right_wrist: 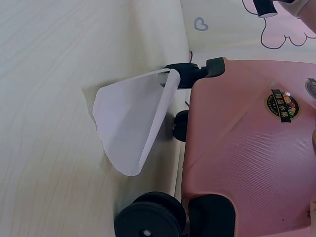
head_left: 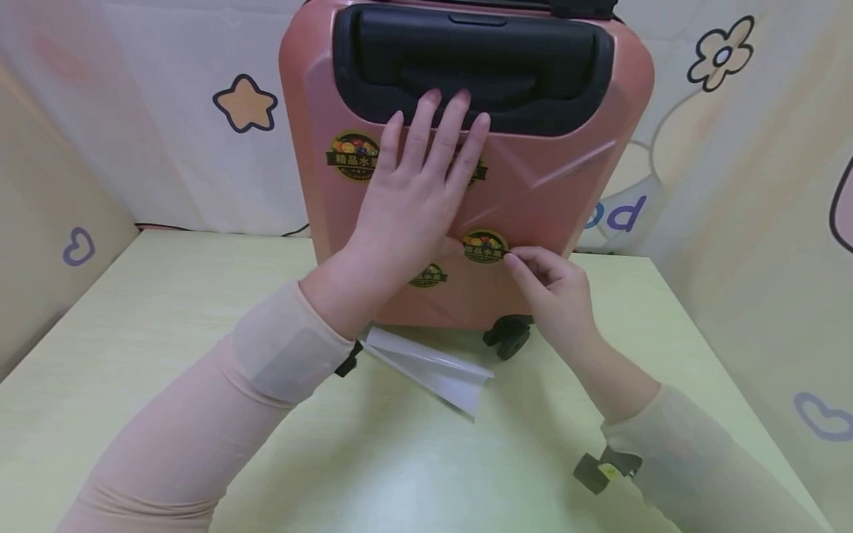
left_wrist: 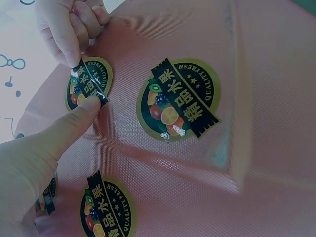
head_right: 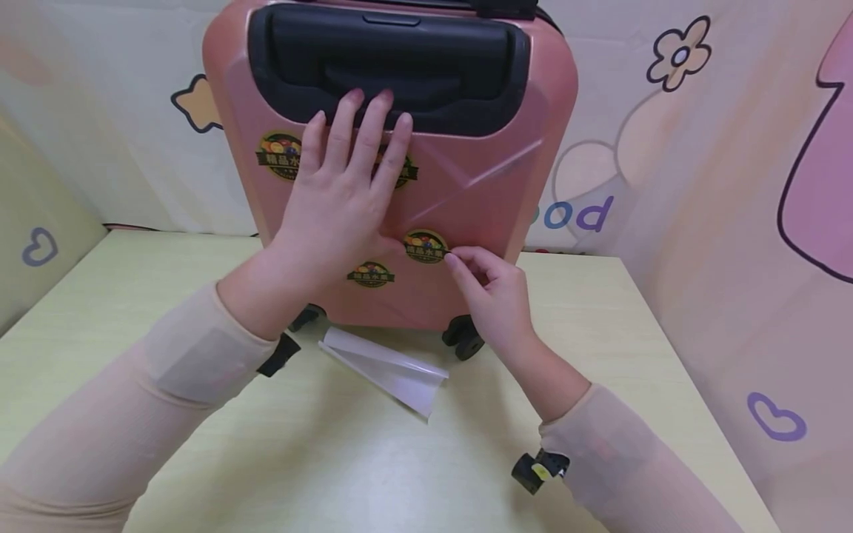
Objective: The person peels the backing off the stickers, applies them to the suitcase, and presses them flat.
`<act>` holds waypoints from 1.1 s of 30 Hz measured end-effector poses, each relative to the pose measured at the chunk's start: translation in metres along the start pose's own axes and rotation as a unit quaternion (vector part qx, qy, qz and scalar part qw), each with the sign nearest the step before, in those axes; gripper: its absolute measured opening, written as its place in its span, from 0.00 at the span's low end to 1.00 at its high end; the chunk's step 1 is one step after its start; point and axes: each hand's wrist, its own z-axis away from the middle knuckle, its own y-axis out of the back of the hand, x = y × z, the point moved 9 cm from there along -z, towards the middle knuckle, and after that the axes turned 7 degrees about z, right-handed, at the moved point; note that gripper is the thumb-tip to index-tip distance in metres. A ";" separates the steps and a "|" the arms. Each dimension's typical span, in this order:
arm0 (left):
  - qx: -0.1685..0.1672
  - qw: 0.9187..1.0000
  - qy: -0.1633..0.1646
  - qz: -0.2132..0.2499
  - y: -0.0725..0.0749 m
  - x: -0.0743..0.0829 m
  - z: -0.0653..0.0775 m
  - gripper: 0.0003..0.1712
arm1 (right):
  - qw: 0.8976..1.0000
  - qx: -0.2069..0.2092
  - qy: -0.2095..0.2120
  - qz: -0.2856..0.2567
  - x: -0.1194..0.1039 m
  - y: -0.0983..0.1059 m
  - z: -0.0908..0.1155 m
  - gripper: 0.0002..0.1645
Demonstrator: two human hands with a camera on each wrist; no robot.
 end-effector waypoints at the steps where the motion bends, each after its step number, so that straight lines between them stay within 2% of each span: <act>1: 0.001 1.000 0.000 0.001 0.000 0.000 0.000 0.73 | 1.000 0.000 -0.001 0.002 0.000 0.000 0.000 0.12; 14: 0.009 1.000 0.006 -0.010 -0.001 -0.001 0.000 0.73 | 1.000 0.000 -0.008 0.025 -0.002 0.000 0.000 0.13; 23: 0.020 1.000 0.008 0.000 -0.001 0.000 0.001 0.70 | 0.999 0.014 -0.008 0.030 -0.005 0.001 -0.001 0.11; 33: 0.020 1.000 0.007 -0.011 0.000 0.000 0.001 0.70 | 0.996 0.039 0.033 0.078 -0.014 0.006 -0.002 0.09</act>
